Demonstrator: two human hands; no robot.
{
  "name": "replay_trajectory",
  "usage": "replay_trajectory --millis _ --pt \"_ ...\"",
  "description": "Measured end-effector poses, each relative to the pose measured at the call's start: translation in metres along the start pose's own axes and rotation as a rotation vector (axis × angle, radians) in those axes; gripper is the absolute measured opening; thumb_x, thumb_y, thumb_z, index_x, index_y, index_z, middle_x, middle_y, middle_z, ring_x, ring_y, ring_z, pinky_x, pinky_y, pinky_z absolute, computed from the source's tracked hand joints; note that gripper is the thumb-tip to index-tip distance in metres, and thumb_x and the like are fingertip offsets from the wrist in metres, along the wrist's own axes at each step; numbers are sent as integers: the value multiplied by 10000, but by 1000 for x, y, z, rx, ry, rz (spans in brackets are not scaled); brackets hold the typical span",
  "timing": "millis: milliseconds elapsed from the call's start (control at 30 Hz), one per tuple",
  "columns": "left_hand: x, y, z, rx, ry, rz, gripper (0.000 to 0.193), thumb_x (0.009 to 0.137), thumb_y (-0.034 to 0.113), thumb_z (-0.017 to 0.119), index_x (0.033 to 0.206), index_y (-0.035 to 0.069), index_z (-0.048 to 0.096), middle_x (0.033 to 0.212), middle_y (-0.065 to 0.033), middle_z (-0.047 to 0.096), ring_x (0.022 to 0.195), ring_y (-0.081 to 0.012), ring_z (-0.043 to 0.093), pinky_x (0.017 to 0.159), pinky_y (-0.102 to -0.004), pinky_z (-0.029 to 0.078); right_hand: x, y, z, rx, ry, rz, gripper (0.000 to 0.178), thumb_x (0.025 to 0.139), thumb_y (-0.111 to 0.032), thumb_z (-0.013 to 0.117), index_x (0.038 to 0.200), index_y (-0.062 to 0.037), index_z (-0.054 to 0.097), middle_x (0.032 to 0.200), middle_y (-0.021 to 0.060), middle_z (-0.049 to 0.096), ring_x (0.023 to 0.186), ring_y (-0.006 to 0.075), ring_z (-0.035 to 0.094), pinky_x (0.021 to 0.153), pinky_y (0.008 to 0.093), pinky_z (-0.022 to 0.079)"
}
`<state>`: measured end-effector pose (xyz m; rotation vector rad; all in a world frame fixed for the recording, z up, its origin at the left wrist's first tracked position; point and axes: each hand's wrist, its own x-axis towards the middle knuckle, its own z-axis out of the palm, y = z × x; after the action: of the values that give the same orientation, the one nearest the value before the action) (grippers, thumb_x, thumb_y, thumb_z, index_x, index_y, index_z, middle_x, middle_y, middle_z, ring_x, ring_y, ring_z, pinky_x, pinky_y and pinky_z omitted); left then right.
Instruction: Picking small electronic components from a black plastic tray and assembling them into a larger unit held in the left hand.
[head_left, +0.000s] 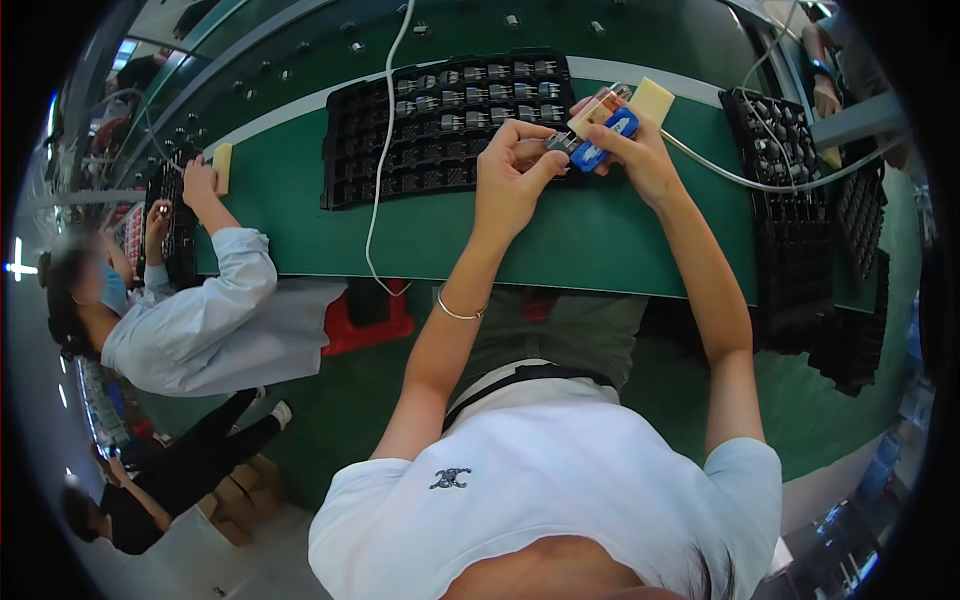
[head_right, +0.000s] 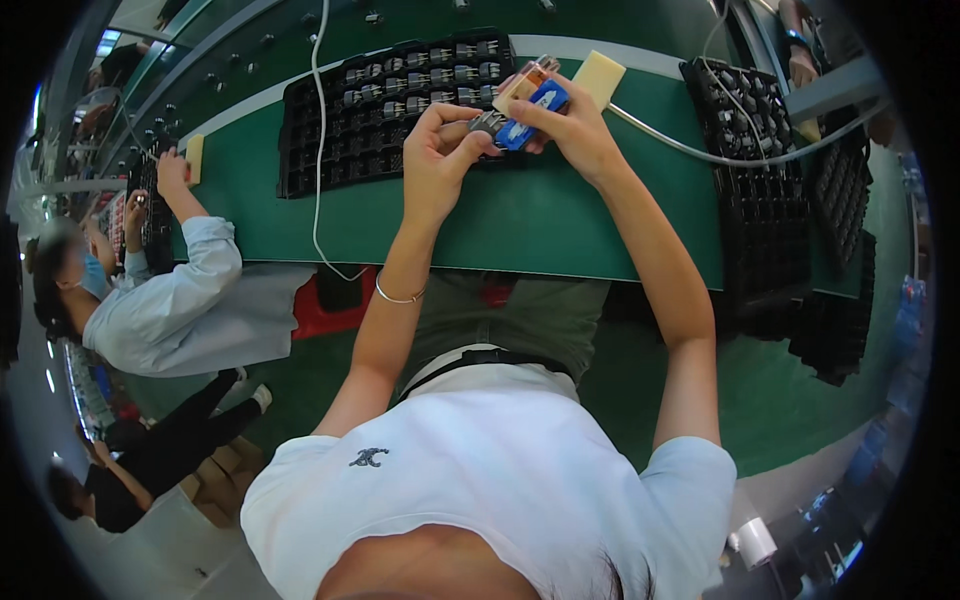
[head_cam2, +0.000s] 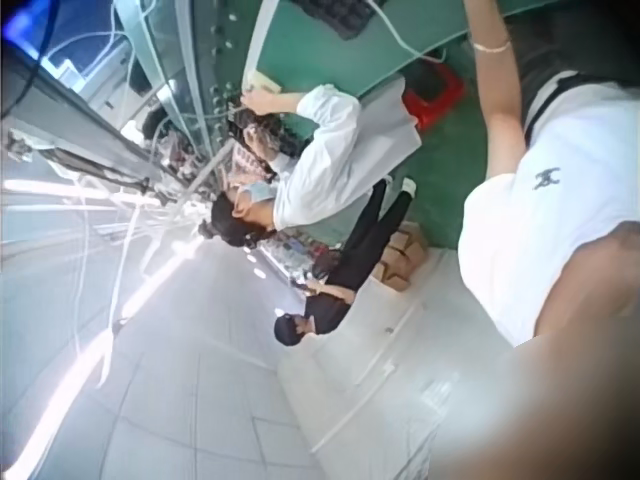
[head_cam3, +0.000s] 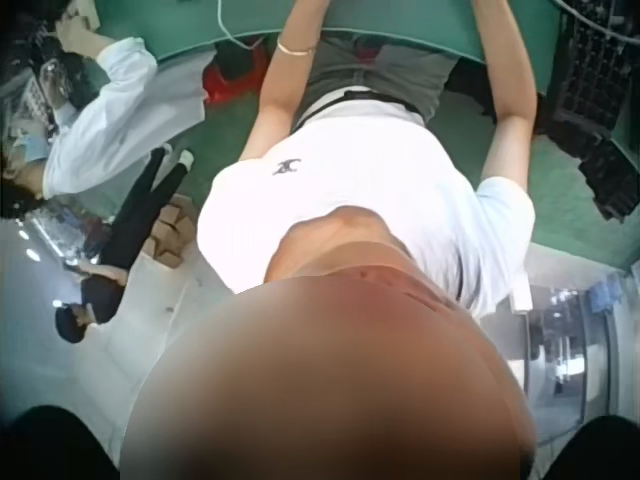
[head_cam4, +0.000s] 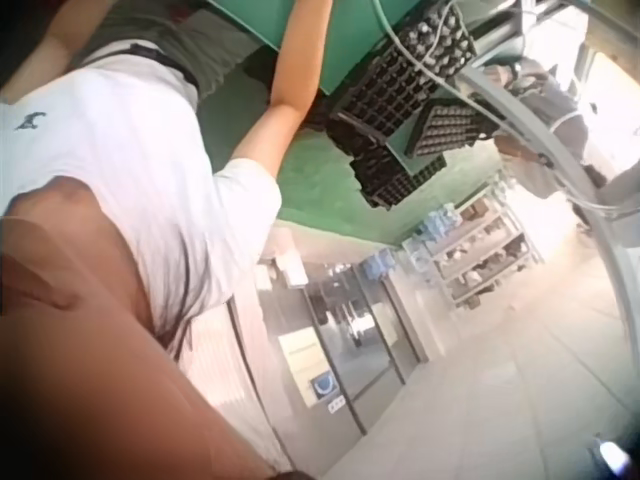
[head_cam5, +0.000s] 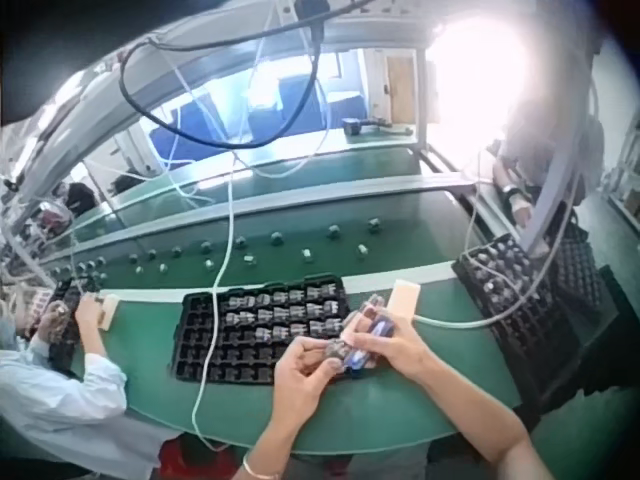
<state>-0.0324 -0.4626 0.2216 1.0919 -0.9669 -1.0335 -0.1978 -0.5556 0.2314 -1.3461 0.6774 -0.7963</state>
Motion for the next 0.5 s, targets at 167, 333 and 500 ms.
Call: replay_trajectory --millis 167,333,500 --pt "0 -6 0 128 11 44 254 799 58 749 971 -9 574 805 -85 712 696 -71 638 631 -200 488 -4 9 -2 88 -55 66 376 857 -291 684 1132 -53 586 930 27 630 720 67 594 543 184 470" --pt "-2 -1 -4 214 -57 23 269 774 85 777 936 -4 581 762 -64 702 633 -42 585 588 -192 453 -6 11 -4 139 -148 156 408 865 -307 687 1155 -41 578 949 24 637 735 61 606 551 187 485" --pt "-1 1 -8 186 -112 -22 323 741 114 815 940 3 585 725 -26 668 607 -30 531 562 -185 415 -8 8 -5 183 -216 208 446 864 -316 693 1194 -44 564 969 20 639 752 57 607 574 182 486"
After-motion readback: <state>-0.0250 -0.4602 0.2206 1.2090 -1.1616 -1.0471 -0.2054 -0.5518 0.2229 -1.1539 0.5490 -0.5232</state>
